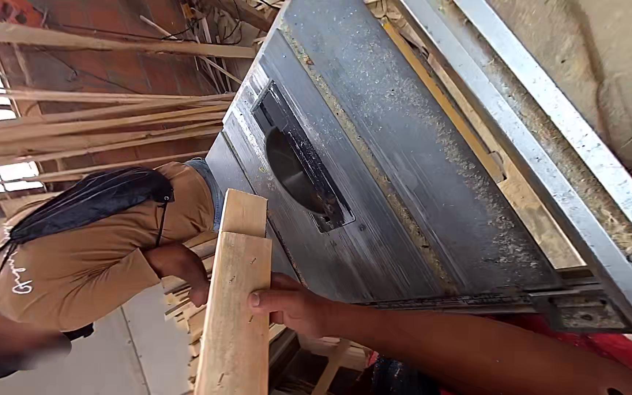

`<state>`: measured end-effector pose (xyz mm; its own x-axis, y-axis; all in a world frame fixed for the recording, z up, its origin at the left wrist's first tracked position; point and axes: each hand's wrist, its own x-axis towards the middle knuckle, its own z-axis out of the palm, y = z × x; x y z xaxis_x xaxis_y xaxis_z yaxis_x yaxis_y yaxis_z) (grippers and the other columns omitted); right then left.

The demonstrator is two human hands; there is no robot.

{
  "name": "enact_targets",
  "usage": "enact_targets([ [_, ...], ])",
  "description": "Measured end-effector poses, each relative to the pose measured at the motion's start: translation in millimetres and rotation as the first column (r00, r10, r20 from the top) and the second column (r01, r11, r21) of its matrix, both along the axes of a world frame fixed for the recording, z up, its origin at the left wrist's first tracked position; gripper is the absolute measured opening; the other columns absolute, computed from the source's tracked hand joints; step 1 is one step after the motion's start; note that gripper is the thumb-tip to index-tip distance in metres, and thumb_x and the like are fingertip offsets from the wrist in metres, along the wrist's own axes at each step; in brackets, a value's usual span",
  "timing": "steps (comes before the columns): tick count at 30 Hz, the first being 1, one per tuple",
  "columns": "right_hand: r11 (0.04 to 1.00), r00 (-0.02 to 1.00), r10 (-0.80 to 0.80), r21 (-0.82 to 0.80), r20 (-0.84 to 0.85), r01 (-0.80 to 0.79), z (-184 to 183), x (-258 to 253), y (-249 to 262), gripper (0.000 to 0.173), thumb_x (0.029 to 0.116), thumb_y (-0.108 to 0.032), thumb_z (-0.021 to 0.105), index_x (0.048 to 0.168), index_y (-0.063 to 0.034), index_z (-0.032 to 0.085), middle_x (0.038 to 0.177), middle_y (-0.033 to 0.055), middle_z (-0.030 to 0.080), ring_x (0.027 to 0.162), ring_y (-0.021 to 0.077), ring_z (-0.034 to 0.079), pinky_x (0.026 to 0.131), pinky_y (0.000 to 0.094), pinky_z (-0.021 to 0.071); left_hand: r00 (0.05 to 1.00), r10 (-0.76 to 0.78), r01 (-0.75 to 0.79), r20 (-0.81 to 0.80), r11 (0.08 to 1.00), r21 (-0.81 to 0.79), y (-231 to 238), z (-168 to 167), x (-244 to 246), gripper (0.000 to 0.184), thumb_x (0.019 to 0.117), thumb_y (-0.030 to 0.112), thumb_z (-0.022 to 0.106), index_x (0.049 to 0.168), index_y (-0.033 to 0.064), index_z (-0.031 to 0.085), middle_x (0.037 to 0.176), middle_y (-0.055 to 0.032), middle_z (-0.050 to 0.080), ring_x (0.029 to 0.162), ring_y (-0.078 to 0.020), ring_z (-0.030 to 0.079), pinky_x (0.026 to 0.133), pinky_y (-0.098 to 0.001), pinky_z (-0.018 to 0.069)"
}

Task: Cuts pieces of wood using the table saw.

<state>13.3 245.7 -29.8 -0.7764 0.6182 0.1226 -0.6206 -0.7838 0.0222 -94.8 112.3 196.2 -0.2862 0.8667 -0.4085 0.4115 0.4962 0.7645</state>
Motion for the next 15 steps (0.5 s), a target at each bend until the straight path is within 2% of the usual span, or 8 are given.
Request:
enact_targets([
  [2,0.994,0.992,0.058,0.088,0.109,-0.068,-19.2,6.6,-13.3,0.034,0.1028,-0.016,0.044,0.131,0.0015,0.05,0.115,0.0051,0.069,0.109,0.0139,0.068,0.097,0.0392,0.0578,0.998,0.04,-0.035,0.05,0.995,-0.096,-9.6,-29.4,9.1,0.046,0.0955,0.056,0.062,0.134,0.0299,0.059,0.119,0.0057,0.073,0.105,-0.0072,0.071,0.092,-0.0282,0.0583],
  [3,0.987,0.98,0.075,0.127,0.182,-0.099,-27.9,11.2,-17.4,0.036,0.1023,-0.018,0.043,0.132,0.0016,0.051,0.115,0.0047,0.069,0.108,0.0125,0.067,0.096,0.0374,0.0575,0.99,0.073,-0.055,0.121,0.988,-0.146,-12.8,-47.5,15.5,0.046,0.0949,0.053,0.065,0.135,0.0322,0.056,0.119,0.0079,0.073,0.105,-0.0061,0.07,0.093,-0.029,0.0581],
  [5,0.974,0.947,0.103,0.161,0.303,-0.158,-43.2,22.3,-22.0,0.04,0.1009,-0.023,0.043,0.132,0.0011,0.053,0.115,0.0043,0.069,0.108,0.011,0.066,0.097,0.0353,0.056,0.94,0.145,-0.101,0.309,0.983,-0.155,-21.6,-85.6,32.1,0.082,0.0893,0.042,0.076,0.152,0.0137,0.033,0.13,-0.0045,0.067,0.113,-0.0173,0.068,0.099,-0.0392,0.0576],
  [7,0.967,0.917,0.106,0.174,0.385,-0.185,-54.5,33.2,-26.0,0.036,0.1015,-0.026,0.041,0.125,-0.003,0.057,0.108,0.0008,0.071,0.103,0.0083,0.068,0.095,0.0328,0.0572,0.878,0.238,-0.182,0.416,0.969,-0.17,-30.1,-118.8,51.7,0.11,0.0791,0.035,0.086,0.158,0.004,0.016,0.136,-0.0116,0.063,0.117,-0.0232,0.067,0.1,-0.0443,0.0575],
  [9,0.96,0.889,0.109,0.186,0.444,-0.211,-61.6,41.3,-27.5,0.035,0.1004,-0.027,0.042,0.123,-0.0053,0.058,0.106,-0.0009,0.072,0.101,0.0069,0.068,0.093,0.0315,0.0577,0.85,0.283,-0.218,0.443,0.957,-0.193,-31.8,-141.0,66.6,0.111,0.0766,0.023,0.086,0.157,0.0016,0.013,0.135,-0.0164,0.062,0.117,-0.0281,0.067,0.098,-0.048,0.0583],
  [12,0.936,0.783,0.076,0.226,0.617,-0.269,-63.6,53.4,-32.0,0.055,0.0991,-0.035,0.048,0.143,-0.0016,0.045,0.121,0.0053,0.067,0.112,0.0094,0.065,0.1,0.0324,0.054,0.87,0.302,-0.279,0.39,0.953,-0.114,-30.4,-173.6,72.7,0.109,0.075,0.015,0.078,0.159,0.0005,0.011,0.138,-0.0197,0.058,0.118,-0.0294,0.066,0.096,-0.0488,0.0594],
  [13,0.92,0.734,0.039,0.263,0.678,-0.292,-65.5,55.9,-33.1,0.062,0.1001,-0.039,0.049,0.148,-0.0012,0.04,0.127,0.0081,0.065,0.116,0.0109,0.063,0.102,0.0332,0.0528,0.898,0.276,-0.268,0.344,0.961,-0.072,-27.9,-185.5,68.5,0.11,0.0753,0.015,0.077,0.16,-0.0011,0.008,0.141,-0.0205,0.056,0.12,-0.0285,0.064,0.097,-0.0475,0.0592],
  [15,0.908,0.622,-0.048,0.294,0.782,-0.299,-70.8,59.3,-33.0,0.056,0.1035,-0.037,0.051,0.144,0.0011,0.044,0.122,0.0129,0.066,0.111,0.0162,0.066,0.098,0.0366,0.0548,0.965,0.223,-0.22,0.139,0.975,-0.039,-16.6,-209.5,59.6,0.107,0.0765,0.018,0.076,0.158,-0.0068,0.012,0.141,-0.0214,0.056,0.121,-0.0238,0.064,0.1,-0.0428,0.0576],
])
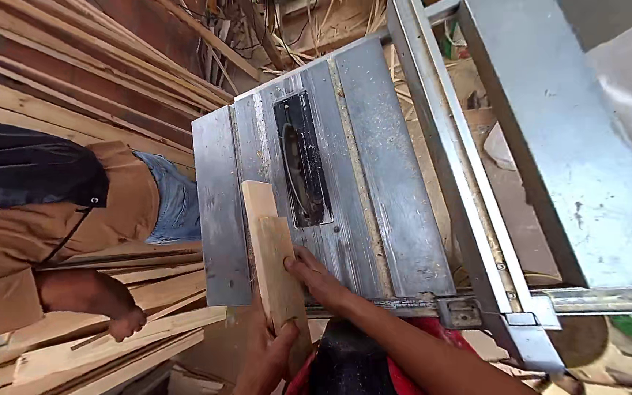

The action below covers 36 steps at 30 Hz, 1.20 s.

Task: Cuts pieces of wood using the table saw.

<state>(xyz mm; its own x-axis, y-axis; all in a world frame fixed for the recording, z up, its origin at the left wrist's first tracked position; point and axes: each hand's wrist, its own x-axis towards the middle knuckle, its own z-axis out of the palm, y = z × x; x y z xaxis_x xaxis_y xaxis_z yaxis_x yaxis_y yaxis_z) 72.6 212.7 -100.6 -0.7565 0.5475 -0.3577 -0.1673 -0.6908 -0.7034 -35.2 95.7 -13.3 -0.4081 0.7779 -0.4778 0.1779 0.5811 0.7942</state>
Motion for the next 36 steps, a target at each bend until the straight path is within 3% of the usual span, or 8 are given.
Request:
enact_targets([
  [3,1.0,0.991,0.003,0.023,0.134,-0.007,-0.7,5.5,-1.5,0.061,0.0985,-0.043,0.063,0.137,0.0025,0.051,0.114,0.0129,0.069,0.104,0.0181,0.069,0.093,0.0378,0.0586,0.961,-0.098,0.069,-0.26,0.99,-0.119,14.5,-30.7,-3.0,0.098,0.078,0.029,0.074,0.154,-0.0089,0.026,0.132,-0.0174,0.063,0.114,-0.0176,0.066,0.099,-0.04,0.0567],
  [5,0.999,0.975,0.022,0.022,0.222,-0.027,-4.0,6.1,0.9,0.073,0.0893,-0.05,0.073,0.137,0.0009,0.051,0.111,0.0093,0.071,0.101,0.0154,0.07,0.092,0.0361,0.0586,0.951,-0.122,0.087,-0.285,0.987,-0.134,22.1,-43.9,2.6,0.093,0.0781,0.03,0.073,0.154,-0.0063,0.032,0.135,-0.0158,0.062,0.118,-0.0171,0.064,0.102,-0.0394,0.0544],
  [8,0.999,0.944,0.009,0.035,0.331,-0.022,-8.2,7.6,6.0,0.075,0.0824,-0.051,0.08,0.133,-0.0015,0.054,0.105,0.0067,0.073,0.097,0.014,0.071,0.09,0.0355,0.0596,0.941,-0.153,0.113,-0.302,0.983,-0.144,29.6,-48.6,11.3,0.092,0.0763,0.029,0.072,0.154,-0.0041,0.035,0.139,-0.0161,0.06,0.124,-0.0181,0.061,0.106,-0.0396,0.0514],
  [16,0.998,0.912,-0.013,0.06,0.409,-0.013,-12.4,11.4,9.5,0.074,0.0743,-0.055,0.084,0.124,-0.0054,0.061,0.097,0.0011,0.074,0.091,0.0101,0.072,0.086,0.0345,0.0605,0.967,-0.128,0.114,-0.22,0.991,-0.073,32.3,-47.7,15.2,0.093,0.0717,0.017,0.072,0.152,-0.0073,0.032,0.127,-0.0129,0.066,0.11,-0.0122,0.067,0.094,-0.0348,0.0584],
  [20,0.995,0.912,-0.038,0.096,0.408,-0.001,-15.8,14.2,8.9,0.077,0.0705,-0.056,0.086,0.123,-0.0061,0.061,0.095,-0.0009,0.074,0.089,0.0088,0.072,0.085,0.0335,0.0611,0.979,-0.097,0.101,-0.179,0.995,0.014,31.1,-51.5,20.5,0.093,0.071,0.012,0.072,0.151,-0.0106,0.031,0.127,-0.0139,0.066,0.111,-0.0107,0.067,0.095,-0.0321,0.0585],
  [25,0.975,0.911,-0.054,0.22,0.408,-0.041,-5.8,19.9,6.5,0.084,0.0683,-0.063,0.085,0.126,-0.008,0.06,0.097,-0.0036,0.074,0.091,0.0066,0.071,0.085,0.0322,0.0609,0.96,-0.07,0.119,-0.272,0.978,0.169,16.6,-59.7,24.6,0.093,0.073,0.016,0.075,0.147,-0.018,0.03,0.13,-0.0209,0.063,0.118,-0.0145,0.065,0.103,-0.0324,0.0546],
  [31,0.985,0.87,0.053,0.117,0.491,-0.126,-1.8,25.5,6.7,0.086,0.0689,-0.068,0.082,0.125,-0.007,0.061,0.1,0.0002,0.074,0.094,0.0104,0.071,0.089,0.0362,0.0589,0.992,0.011,-0.005,-0.13,0.999,0.052,27.0,-47.9,30.6,0.094,0.0738,0.013,0.074,0.151,-0.0122,0.027,0.128,-0.0163,0.065,0.113,-0.0132,0.066,0.098,-0.0321,0.0571],
  [36,0.989,0.875,0.038,0.106,0.483,-0.102,-14.7,32.1,4.5,0.077,0.0701,-0.066,0.081,0.12,-0.0093,0.065,0.095,-0.0029,0.074,0.09,0.0084,0.071,0.086,0.0357,0.0598,0.982,-0.076,0.081,-0.17,0.996,0.024,29.4,-53.7,33.2,0.095,0.0743,0.017,0.074,0.152,-0.0114,0.026,0.123,-0.0135,0.068,0.108,-0.0111,0.069,0.095,-0.0327,0.0591],
])
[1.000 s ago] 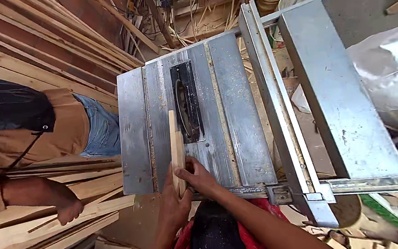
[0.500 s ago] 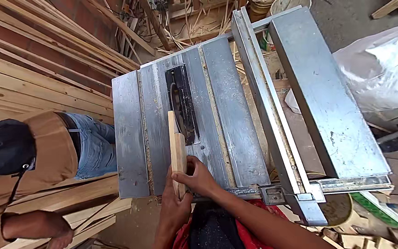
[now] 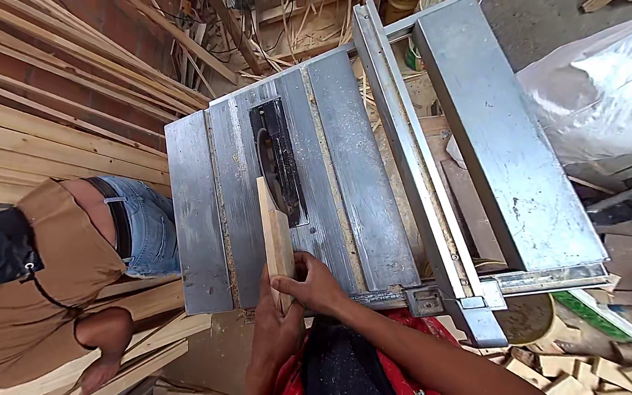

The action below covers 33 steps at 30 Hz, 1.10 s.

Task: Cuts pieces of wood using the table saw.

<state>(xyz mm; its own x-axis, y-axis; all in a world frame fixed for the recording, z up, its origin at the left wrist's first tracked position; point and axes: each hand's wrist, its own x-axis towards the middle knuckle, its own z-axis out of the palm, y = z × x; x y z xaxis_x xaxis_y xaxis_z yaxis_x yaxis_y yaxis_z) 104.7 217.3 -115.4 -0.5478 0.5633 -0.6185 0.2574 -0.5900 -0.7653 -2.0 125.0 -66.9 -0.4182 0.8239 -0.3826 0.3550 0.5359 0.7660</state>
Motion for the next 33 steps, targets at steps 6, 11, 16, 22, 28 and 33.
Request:
enact_targets([
  [6,0.995,0.986,-0.042,0.078,-0.16,0.055,-2.6,-3.9,-9.7,0.08,0.069,-0.064,0.084,0.121,-0.0078,0.062,0.096,-0.0042,0.075,0.091,0.0073,0.073,0.086,0.0326,0.0627,0.993,-0.049,0.064,-0.107,0.988,0.138,-15.6,-3.2,-4.2,0.098,0.0756,0.018,0.077,0.15,-0.0174,0.025,0.135,-0.0225,0.06,0.123,-0.0154,0.063,0.107,-0.0334,0.0528],
  [11,0.999,0.994,-0.013,-0.032,-0.105,0.01,14.0,-11.2,-1.4,0.079,0.0695,-0.066,0.083,0.118,-0.0069,0.063,0.092,-0.0015,0.073,0.086,0.0091,0.071,0.082,0.0346,0.0603,0.999,-0.011,0.007,-0.045,0.996,-0.085,-2.7,29.3,-13.4,0.096,0.0766,0.02,0.073,0.155,-0.0061,0.025,0.123,-0.0109,0.067,0.107,-0.0134,0.069,0.091,-0.037,0.0607],
  [16,0.955,0.968,-0.07,-0.297,-0.24,-0.005,55.0,-17.7,21.9,0.071,0.0811,-0.05,0.082,0.125,0.0,0.059,0.101,0.0097,0.072,0.089,0.0166,0.072,0.08,0.0356,0.0615,0.994,-0.052,0.075,0.101,0.967,-0.243,31.8,84.3,-33.2,0.084,0.0836,0.028,0.073,0.151,-0.0021,0.032,0.114,-0.0086,0.07,0.099,-0.0169,0.071,0.086,-0.0397,0.0622],
  [22,0.894,0.912,-0.133,-0.444,-0.387,-0.058,86.0,-30.8,38.7,0.058,0.0909,-0.044,0.076,0.126,-0.0017,0.056,0.098,0.0104,0.073,0.084,0.0178,0.074,0.072,0.0349,0.0635,0.973,-0.15,0.205,0.175,0.907,-0.368,69.1,141.0,-57.9,0.073,0.0913,0.032,0.068,0.15,0.0029,0.036,0.119,-0.0087,0.07,0.105,-0.0183,0.07,0.092,-0.0393,0.0601],
  [28,0.891,0.892,-0.195,-0.454,-0.407,-0.012,97.0,-32.5,45.6,0.053,0.091,-0.041,0.077,0.123,-0.003,0.058,0.095,0.01,0.073,0.082,0.0182,0.074,0.071,0.035,0.0642,0.965,-0.17,0.242,0.201,0.876,-0.417,88.5,154.5,-63.1,0.063,0.0897,0.024,0.067,0.145,0.006,0.042,0.116,-0.01,0.071,0.102,-0.0218,0.072,0.089,-0.0428,0.0614],
  [33,0.946,0.924,-0.148,-0.323,-0.352,0.028,77.4,-30.0,42.3,0.076,0.074,-0.05,0.085,0.124,-0.0008,0.057,0.102,0.007,0.072,0.092,0.0129,0.072,0.082,0.0337,0.0617,0.962,-0.252,0.273,0.107,0.914,-0.3,72.1,143.5,-44.5,0.074,0.086,0.017,0.067,0.149,-0.0029,0.033,0.121,-0.0091,0.068,0.106,-0.0176,0.07,0.09,-0.0389,0.0617],
])
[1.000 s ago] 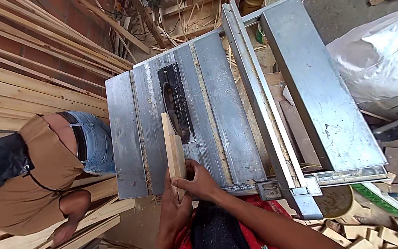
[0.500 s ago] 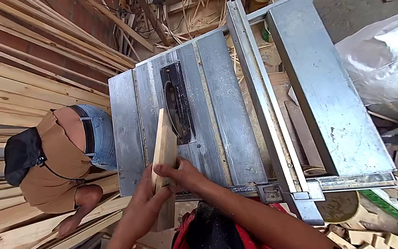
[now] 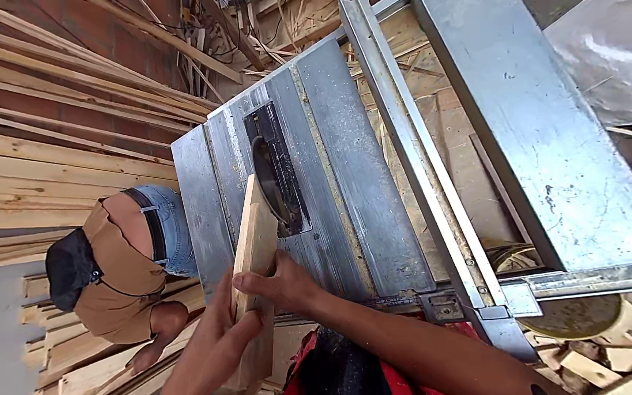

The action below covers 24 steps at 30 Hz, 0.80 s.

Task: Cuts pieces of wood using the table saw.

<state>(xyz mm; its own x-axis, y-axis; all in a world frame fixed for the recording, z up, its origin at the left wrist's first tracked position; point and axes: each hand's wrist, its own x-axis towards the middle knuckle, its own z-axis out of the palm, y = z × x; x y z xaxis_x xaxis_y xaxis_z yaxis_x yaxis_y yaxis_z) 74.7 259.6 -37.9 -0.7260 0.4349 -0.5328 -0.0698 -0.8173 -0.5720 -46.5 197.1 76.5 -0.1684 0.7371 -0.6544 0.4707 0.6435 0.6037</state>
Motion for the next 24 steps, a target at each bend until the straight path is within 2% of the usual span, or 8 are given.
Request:
enact_targets([
  [2,0.998,0.999,0.018,0.063,0.039,-0.021,-8.4,0.4,-4.1,0.085,0.068,-0.056,0.086,0.126,-0.0016,0.057,0.105,0.0063,0.072,0.097,0.0129,0.071,0.087,0.0359,0.0604,1.0,-0.002,0.002,-0.002,0.998,0.064,-10.2,-5.9,4.4,0.076,0.0853,0.015,0.068,0.149,-0.0046,0.031,0.122,-0.0095,0.067,0.106,-0.0171,0.07,0.09,-0.0386,0.0619],
  [5,0.983,0.996,0.04,0.176,0.08,-0.054,-15.8,2.3,-7.7,0.089,0.0646,-0.064,0.084,0.126,-0.0043,0.058,0.105,0.0032,0.072,0.099,0.0112,0.07,0.089,0.0373,0.0594,1.0,0.019,-0.018,-0.002,0.988,0.156,-26.2,-13.4,11.0,0.083,0.0834,0.016,0.069,0.152,-0.006,0.027,0.127,-0.0112,0.065,0.111,-0.0165,0.068,0.092,-0.0376,0.0613],
  [10,0.935,0.98,0.128,0.31,0.153,-0.171,-1.9,6.4,-10.4,0.099,0.0595,-0.071,0.083,0.128,-0.0054,0.056,0.107,0.0032,0.071,0.102,0.0114,0.069,0.09,0.0374,0.0582,0.995,0.093,-0.084,-0.017,0.949,0.305,-60.7,-16.9,16.7,0.091,0.0809,0.016,0.07,0.153,-0.009,0.022,0.135,-0.0162,0.06,0.119,-0.0187,0.064,0.096,-0.0374,0.0591],
  [12,0.925,0.975,0.148,0.325,0.167,-0.196,-1.7,5.8,-9.9,0.097,0.0602,-0.072,0.082,0.127,-0.0065,0.057,0.107,0.0028,0.071,0.101,0.0119,0.069,0.089,0.038,0.0585,0.989,0.146,-0.133,-0.013,0.933,0.333,-63.1,-25.3,19.4,0.089,0.0803,0.015,0.07,0.151,-0.0115,0.023,0.132,-0.0168,0.06,0.117,-0.019,0.065,0.096,-0.0372,0.0586],
  [14,0.937,0.975,0.155,0.289,0.159,-0.196,-7.9,6.3,-10.3,0.091,0.0646,-0.068,0.082,0.127,-0.0062,0.058,0.106,0.0035,0.072,0.1,0.0124,0.069,0.089,0.0386,0.0583,0.983,0.181,-0.164,-0.031,0.942,0.293,-58.4,-38.6,20.0,0.085,0.0804,0.015,0.069,0.149,-0.0115,0.027,0.125,-0.0146,0.064,0.111,-0.0176,0.068,0.093,-0.0371,0.0603],
  [18,0.963,0.984,0.112,0.229,0.136,-0.142,-26.0,13.5,-12.2,0.085,0.0697,-0.06,0.083,0.129,-0.0065,0.056,0.109,0.0032,0.071,0.102,0.0103,0.069,0.092,0.0358,0.0577,0.988,0.143,-0.129,-0.052,0.967,0.22,-49.6,-64.8,19.8,0.083,0.0804,0.018,0.069,0.148,-0.0101,0.029,0.116,-0.0112,0.068,0.102,-0.0151,0.07,0.087,-0.037,0.0617],
  [20,0.961,0.986,0.107,0.24,0.131,-0.137,-32.0,17.9,-16.3,0.087,0.0692,-0.061,0.083,0.131,-0.0069,0.056,0.11,0.0025,0.071,0.102,0.0095,0.069,0.092,0.0352,0.0577,0.991,0.117,-0.099,-0.065,0.967,0.233,-54.1,-69.2,23.6,0.086,0.0794,0.019,0.07,0.149,-0.0106,0.028,0.118,-0.0121,0.067,0.102,-0.015,0.07,0.088,-0.0371,0.0616],
  [24,0.921,0.972,0.158,0.329,0.172,-0.208,-24.6,18.5,-22.4,0.095,0.0637,-0.069,0.082,0.132,-0.0082,0.055,0.113,0.003,0.071,0.106,0.011,0.068,0.094,0.038,0.0573,0.988,0.118,-0.08,-0.095,0.94,0.332,-74.7,-59.6,28.4,0.093,0.0797,0.022,0.071,0.151,-0.0137,0.023,0.131,-0.0189,0.061,0.116,-0.0163,0.065,0.098,-0.0349,0.0577],
])
